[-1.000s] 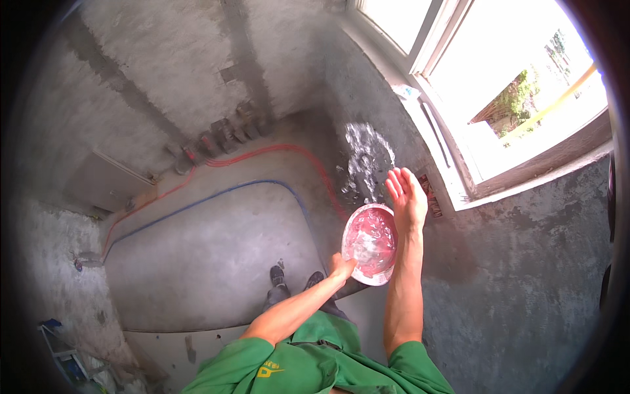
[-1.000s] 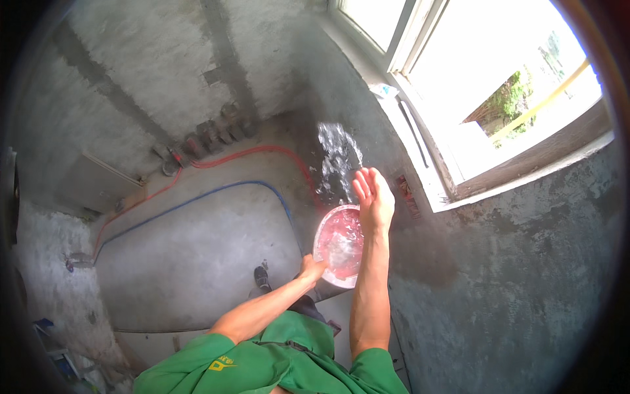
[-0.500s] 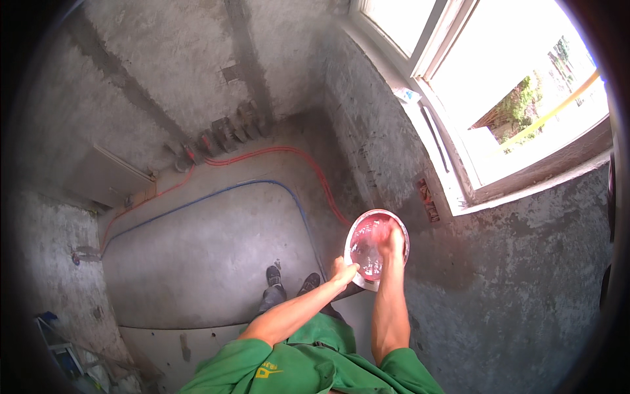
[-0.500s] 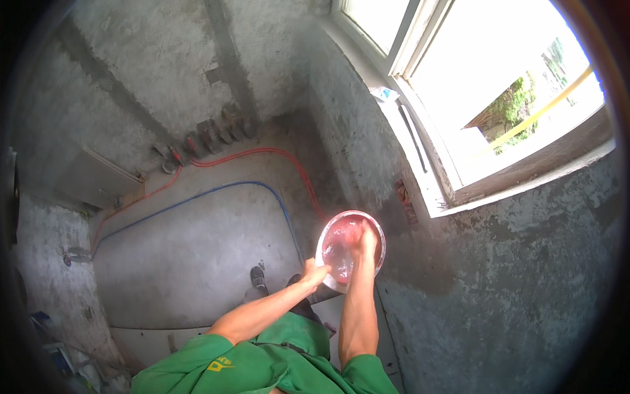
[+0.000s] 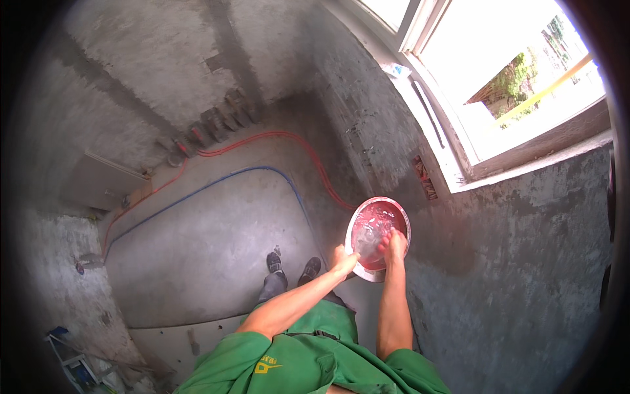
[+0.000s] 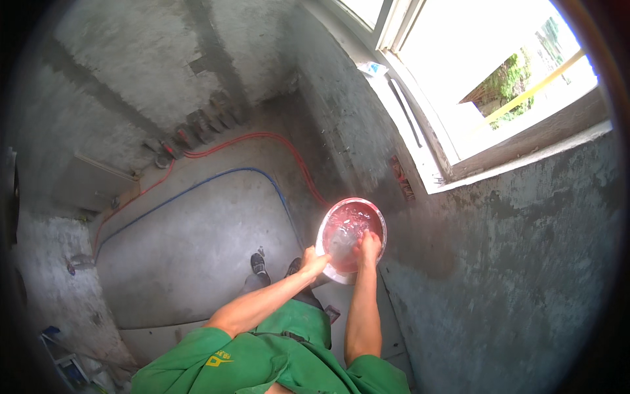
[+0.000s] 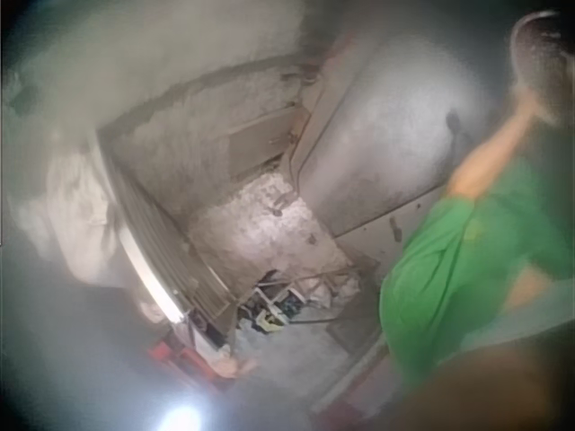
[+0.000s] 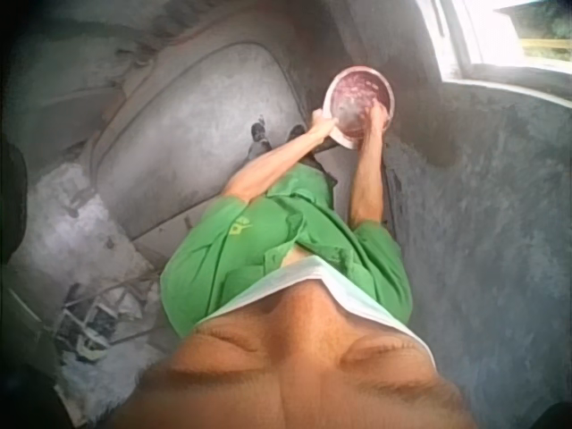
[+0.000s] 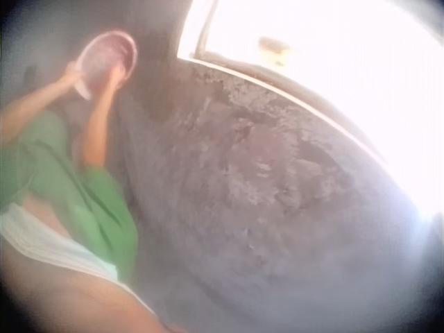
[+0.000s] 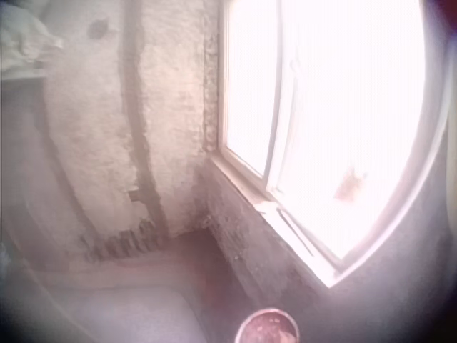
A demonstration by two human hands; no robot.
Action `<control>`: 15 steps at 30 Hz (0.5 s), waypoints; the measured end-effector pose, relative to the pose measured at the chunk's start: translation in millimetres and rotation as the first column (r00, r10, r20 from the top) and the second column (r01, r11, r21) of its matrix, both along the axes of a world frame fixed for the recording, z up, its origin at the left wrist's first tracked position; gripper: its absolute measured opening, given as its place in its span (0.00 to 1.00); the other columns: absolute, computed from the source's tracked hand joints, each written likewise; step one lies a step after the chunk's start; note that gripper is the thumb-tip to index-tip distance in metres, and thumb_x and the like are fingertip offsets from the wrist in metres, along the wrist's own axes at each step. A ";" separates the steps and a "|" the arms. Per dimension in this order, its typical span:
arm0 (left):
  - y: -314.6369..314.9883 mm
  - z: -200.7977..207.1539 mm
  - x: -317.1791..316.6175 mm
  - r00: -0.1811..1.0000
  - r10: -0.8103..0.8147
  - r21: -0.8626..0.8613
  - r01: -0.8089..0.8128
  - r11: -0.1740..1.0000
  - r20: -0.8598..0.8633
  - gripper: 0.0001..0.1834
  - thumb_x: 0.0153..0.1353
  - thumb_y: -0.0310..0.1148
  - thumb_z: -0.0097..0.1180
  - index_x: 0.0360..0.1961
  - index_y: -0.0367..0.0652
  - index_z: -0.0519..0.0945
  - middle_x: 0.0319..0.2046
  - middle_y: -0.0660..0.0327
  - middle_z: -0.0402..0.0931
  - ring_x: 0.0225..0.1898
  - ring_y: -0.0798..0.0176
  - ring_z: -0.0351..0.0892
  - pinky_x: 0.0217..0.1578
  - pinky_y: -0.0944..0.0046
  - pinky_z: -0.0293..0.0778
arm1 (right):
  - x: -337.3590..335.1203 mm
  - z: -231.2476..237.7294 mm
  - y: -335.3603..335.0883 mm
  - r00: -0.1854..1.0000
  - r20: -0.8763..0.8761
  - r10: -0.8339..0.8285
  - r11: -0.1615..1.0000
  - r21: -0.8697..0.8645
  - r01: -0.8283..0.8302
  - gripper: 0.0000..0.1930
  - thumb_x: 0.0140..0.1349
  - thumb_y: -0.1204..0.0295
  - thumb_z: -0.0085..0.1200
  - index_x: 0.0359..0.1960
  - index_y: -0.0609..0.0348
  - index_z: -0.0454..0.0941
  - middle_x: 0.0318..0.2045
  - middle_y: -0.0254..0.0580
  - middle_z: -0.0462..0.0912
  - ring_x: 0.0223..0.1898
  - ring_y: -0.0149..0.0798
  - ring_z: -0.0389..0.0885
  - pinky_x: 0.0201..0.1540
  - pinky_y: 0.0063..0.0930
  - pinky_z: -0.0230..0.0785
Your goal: The person carries a red bucket, pours water onto the floor, then puts on gloves and pours a bag of powder into a bucket. Another worker mixes cement in the background.
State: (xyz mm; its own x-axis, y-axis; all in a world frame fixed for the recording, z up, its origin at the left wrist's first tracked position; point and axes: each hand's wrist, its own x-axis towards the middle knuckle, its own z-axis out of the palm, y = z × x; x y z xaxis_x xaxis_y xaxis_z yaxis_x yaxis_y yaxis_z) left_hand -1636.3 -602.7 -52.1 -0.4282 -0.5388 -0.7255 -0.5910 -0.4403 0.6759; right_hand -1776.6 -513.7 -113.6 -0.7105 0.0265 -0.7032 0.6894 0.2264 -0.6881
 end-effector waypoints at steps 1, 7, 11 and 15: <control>2.8 -0.1 0.6 1.000 -0.008 -0.001 0.008 1.000 -0.020 0.16 0.42 0.26 0.55 0.36 0.33 0.77 0.29 0.54 0.79 0.30 0.60 0.79 0.32 0.62 0.72 | 4.3 -10.7 2.6 0.999 0.032 -0.039 0.991 0.131 0.035 0.14 0.60 0.62 0.49 0.42 0.58 0.71 0.31 0.38 0.75 0.30 0.34 0.75 0.24 0.29 0.68; 18.1 -13.5 5.0 0.998 -0.041 0.011 0.041 0.999 -0.039 0.16 0.42 0.26 0.56 0.36 0.33 0.77 0.28 0.54 0.79 0.30 0.61 0.78 0.32 0.62 0.72 | -15.0 39.2 -5.7 0.987 0.011 -0.157 0.732 -0.670 0.124 0.08 0.62 0.68 0.48 0.34 0.59 0.74 0.25 0.38 0.78 0.28 0.37 0.78 0.34 0.32 0.75; 27.0 -16.6 5.9 0.994 -0.112 0.050 0.112 0.992 -0.004 0.17 0.43 0.26 0.55 0.38 0.33 0.77 0.29 0.53 0.79 0.30 0.61 0.78 0.32 0.62 0.72 | -20.1 85.9 9.1 0.941 -0.213 -0.264 0.768 -0.636 0.072 0.16 0.64 0.68 0.46 0.47 0.68 0.69 0.39 0.47 0.77 0.39 0.40 0.79 0.39 0.29 0.74; 38.0 -19.0 11.5 0.985 -0.169 0.048 0.171 0.984 -0.034 0.20 0.44 0.27 0.55 0.43 0.37 0.76 0.33 0.53 0.79 0.36 0.60 0.78 0.37 0.61 0.72 | 8.7 53.7 39.5 0.967 -0.083 -0.239 0.939 -0.272 0.209 0.12 0.62 0.67 0.47 0.41 0.63 0.71 0.35 0.45 0.78 0.35 0.37 0.79 0.33 0.32 0.76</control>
